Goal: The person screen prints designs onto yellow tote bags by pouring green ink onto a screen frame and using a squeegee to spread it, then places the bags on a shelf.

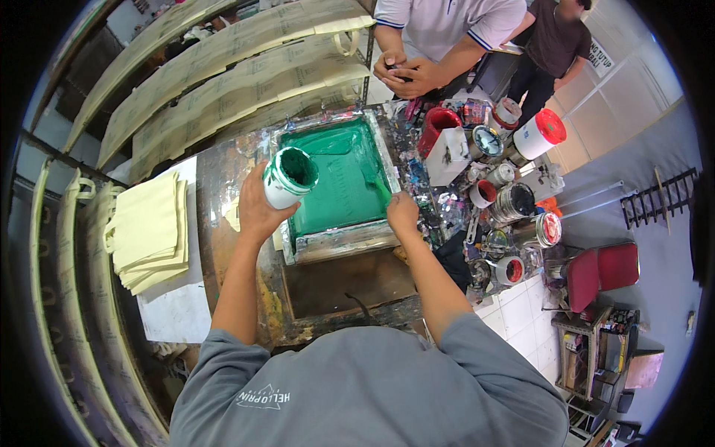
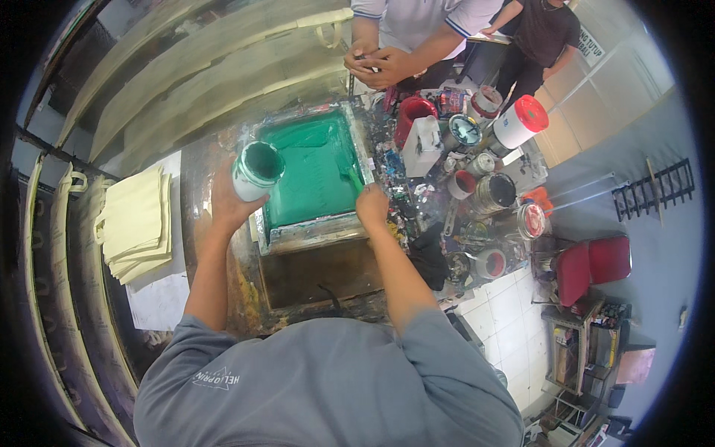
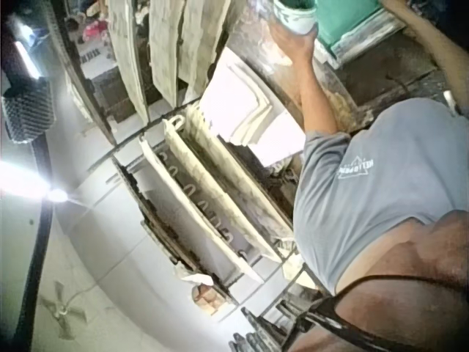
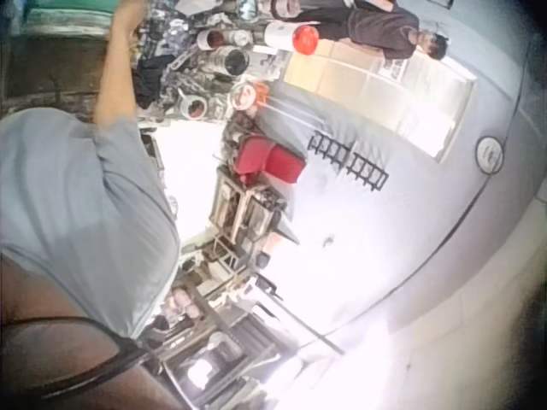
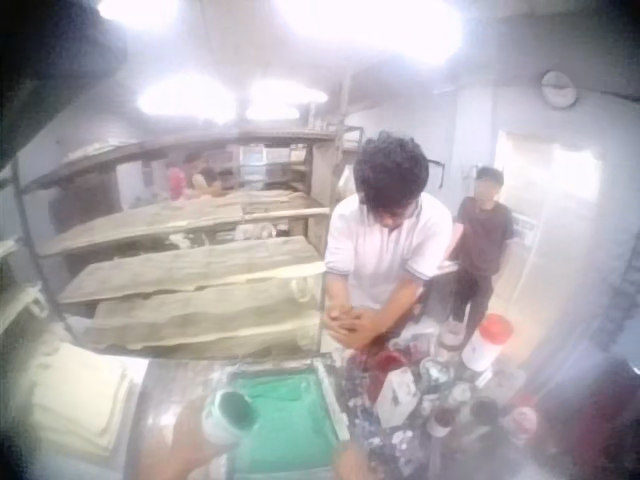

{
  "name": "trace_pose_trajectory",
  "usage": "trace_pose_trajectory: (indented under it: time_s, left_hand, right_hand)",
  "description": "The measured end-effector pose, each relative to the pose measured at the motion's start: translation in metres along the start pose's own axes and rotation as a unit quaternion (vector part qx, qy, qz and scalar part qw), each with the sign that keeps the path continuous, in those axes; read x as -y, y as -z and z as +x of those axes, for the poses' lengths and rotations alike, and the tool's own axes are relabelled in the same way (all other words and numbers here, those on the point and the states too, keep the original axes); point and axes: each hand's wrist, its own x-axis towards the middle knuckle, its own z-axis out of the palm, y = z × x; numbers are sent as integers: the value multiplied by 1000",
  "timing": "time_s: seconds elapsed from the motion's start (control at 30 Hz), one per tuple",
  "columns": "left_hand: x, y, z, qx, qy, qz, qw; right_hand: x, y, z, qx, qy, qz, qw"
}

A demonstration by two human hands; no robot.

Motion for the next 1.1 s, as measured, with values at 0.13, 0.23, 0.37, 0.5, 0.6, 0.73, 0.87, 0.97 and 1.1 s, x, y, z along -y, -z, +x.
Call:
trace_pose_trajectory:
  time_s: [0.13, 0.23, 0.37, 0.5, 0.6, 0.73, 0.87, 0.97, 1.1]
  left_hand:
    - [-6, -18, 3, -4, -58, 14, 998]
    - [-12, -42, 7, 13, -105, 10, 994]
    - [-55, -85, 16, 29, -186, -34, 982]
    - [-112, -133, 12, 43, -284, -122, 950]
    - [-161, -173, -2, 58, -325, -232, 915]
    - [-214, -225, -29, 91, -214, -294, 927]
    - [-239, -281, -29, 99, -125, -274, 949]
    - [-246, -310, -20, 193, -44, -329, 923]
    - [-252, -345, -31, 191, 61, -400, 894]
  right_hand:
    - [13, 100, -9, 24, 34, 63, 997]
    - [56, 200, -34, 79, 27, 161, 983]
    - [78, 280, -53, 124, 19, 139, 982]
    - [57, 297, -52, 122, 114, 17, 986]
    - [61, 298, -54, 113, -10, 10, 993]
    - [-16, 313, -30, -149, 124, -18, 981]
    - [-15, 346, -47, -381, 39, 190, 904]
    - [-35, 335, -76, -353, 26, 142, 924]
    - [-37, 281, -121, -255, 15, 219, 942]
